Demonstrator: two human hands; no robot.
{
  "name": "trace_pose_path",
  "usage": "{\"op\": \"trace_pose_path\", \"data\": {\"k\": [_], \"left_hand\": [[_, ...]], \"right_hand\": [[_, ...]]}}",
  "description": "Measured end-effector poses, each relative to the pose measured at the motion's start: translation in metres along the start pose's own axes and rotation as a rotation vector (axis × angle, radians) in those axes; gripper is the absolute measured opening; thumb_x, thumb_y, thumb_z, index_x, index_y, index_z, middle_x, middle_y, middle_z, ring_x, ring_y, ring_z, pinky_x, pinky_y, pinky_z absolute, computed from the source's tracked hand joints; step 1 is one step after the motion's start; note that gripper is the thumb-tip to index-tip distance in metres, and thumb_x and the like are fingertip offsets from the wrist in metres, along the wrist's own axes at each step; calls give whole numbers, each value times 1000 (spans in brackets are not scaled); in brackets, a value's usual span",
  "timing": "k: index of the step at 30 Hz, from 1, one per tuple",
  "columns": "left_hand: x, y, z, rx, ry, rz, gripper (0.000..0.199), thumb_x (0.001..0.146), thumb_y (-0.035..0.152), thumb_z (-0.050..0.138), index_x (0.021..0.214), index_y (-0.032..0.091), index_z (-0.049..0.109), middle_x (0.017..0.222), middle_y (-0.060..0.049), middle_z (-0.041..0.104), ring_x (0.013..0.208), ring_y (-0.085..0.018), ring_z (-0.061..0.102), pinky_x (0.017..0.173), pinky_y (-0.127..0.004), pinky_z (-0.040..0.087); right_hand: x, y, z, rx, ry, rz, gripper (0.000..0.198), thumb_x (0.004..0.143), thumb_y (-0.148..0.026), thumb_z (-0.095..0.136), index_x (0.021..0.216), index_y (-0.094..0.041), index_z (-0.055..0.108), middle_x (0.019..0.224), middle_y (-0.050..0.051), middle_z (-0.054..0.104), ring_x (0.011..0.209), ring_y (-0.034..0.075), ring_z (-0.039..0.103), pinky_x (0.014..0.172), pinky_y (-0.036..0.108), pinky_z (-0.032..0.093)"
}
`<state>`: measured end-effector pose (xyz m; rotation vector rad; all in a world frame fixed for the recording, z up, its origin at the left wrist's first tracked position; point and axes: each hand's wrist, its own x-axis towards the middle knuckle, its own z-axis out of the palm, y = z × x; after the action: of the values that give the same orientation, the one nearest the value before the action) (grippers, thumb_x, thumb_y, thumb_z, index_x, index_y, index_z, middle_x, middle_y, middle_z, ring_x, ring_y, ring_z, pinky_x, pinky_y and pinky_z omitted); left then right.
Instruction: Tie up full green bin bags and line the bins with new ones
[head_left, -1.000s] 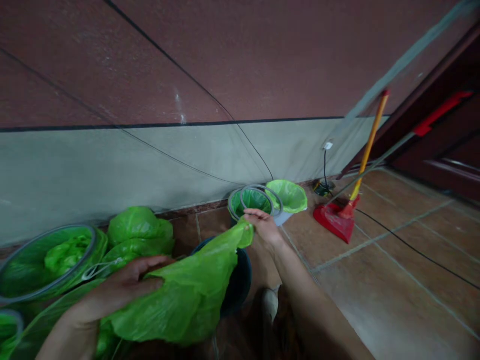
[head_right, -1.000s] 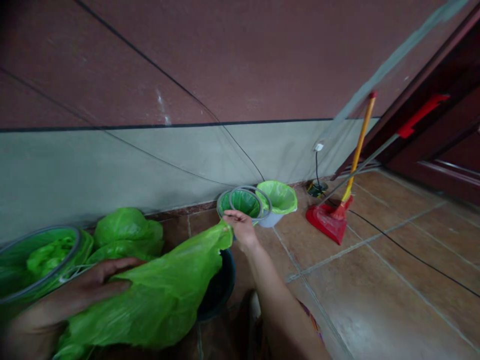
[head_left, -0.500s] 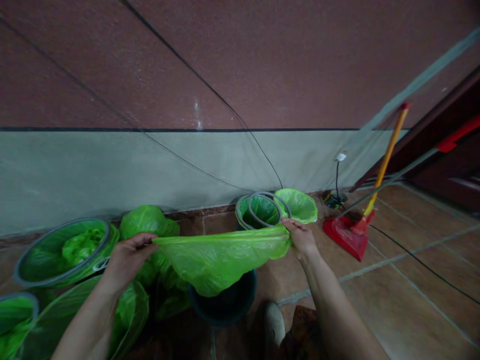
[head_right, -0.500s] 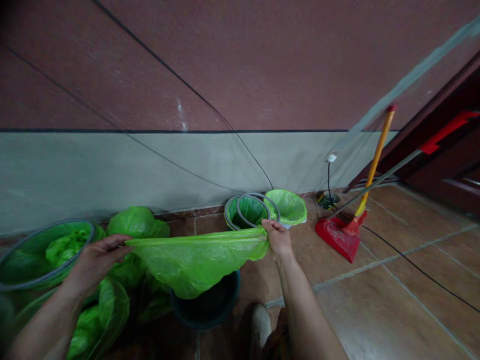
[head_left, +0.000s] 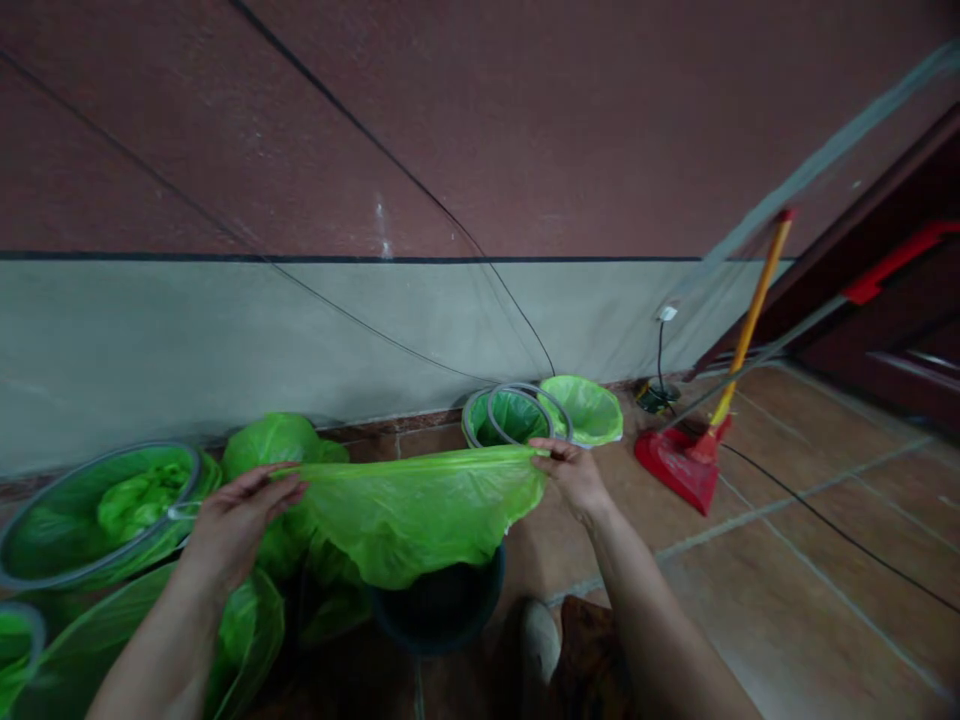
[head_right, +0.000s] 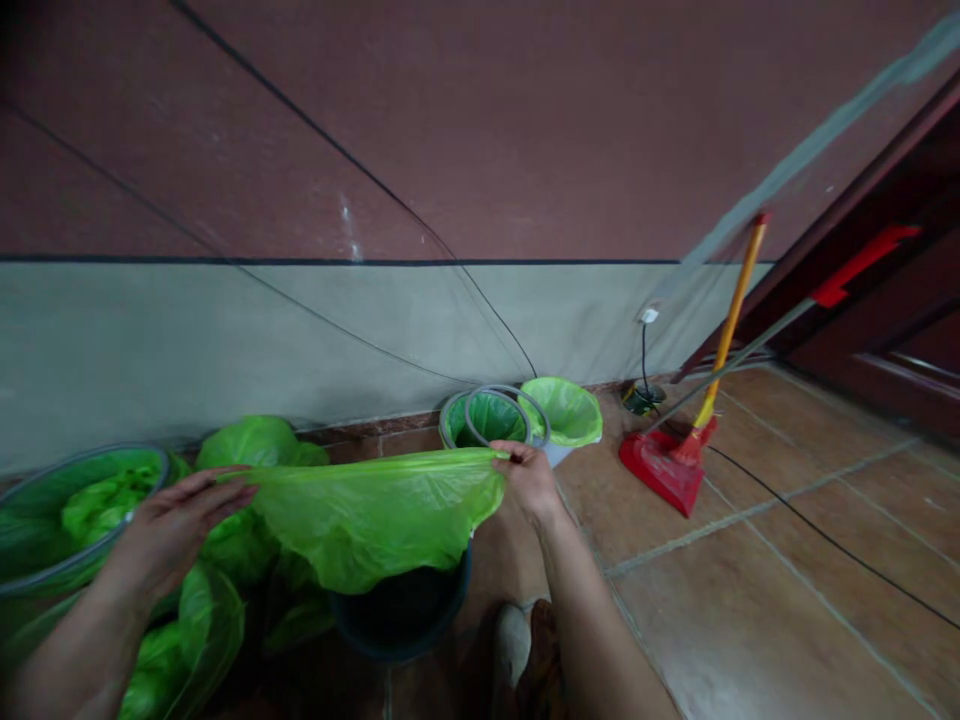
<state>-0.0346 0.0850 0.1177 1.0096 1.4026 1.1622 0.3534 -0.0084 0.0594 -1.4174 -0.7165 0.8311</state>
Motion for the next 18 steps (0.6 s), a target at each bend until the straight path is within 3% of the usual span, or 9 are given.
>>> {"op": "trace_pose_path", "data": {"k": [5,9,11,16,18], "left_hand": [[2,-5,0,70,49,75,27,56,37,81,71,21,65,66,3,65,62,-15,60,64,-30,52],[-2,-7,-2,270,104,208,30,71,44,73,58,21,58,49,6,49,47,-10,44,47,-25,35],[-3,-7,-3,263,135,279,31,74,45,71,59,20,60,49,7,47,47,-8,39,46,-24,31],[-5,-6,3,31,155,269,24,68,42,76,76,19,70,68,5,65,61,-9,51,59,-23,43],[-8,-5,9,34,143,275,25,66,42,77,74,19,71,67,5,66,60,-10,53,59,-23,45]], "right_hand": [[3,7,-2,-170,92,-73,27,56,-30,76,79,-17,73,63,1,67,55,14,55,54,27,43],[2,8,-3,-313,98,-125,23,59,-30,72,78,-17,72,58,-1,62,53,12,50,53,26,38],[2,8,-2,-321,124,-134,18,58,-30,72,71,-17,70,57,-2,61,54,12,50,54,26,38],[5,6,-3,-124,223,-40,14,55,-31,66,62,-19,61,63,0,64,57,14,52,57,28,41],[5,3,-5,-225,323,-37,13,58,-31,62,65,-19,61,67,2,65,60,16,54,62,33,44]]}}
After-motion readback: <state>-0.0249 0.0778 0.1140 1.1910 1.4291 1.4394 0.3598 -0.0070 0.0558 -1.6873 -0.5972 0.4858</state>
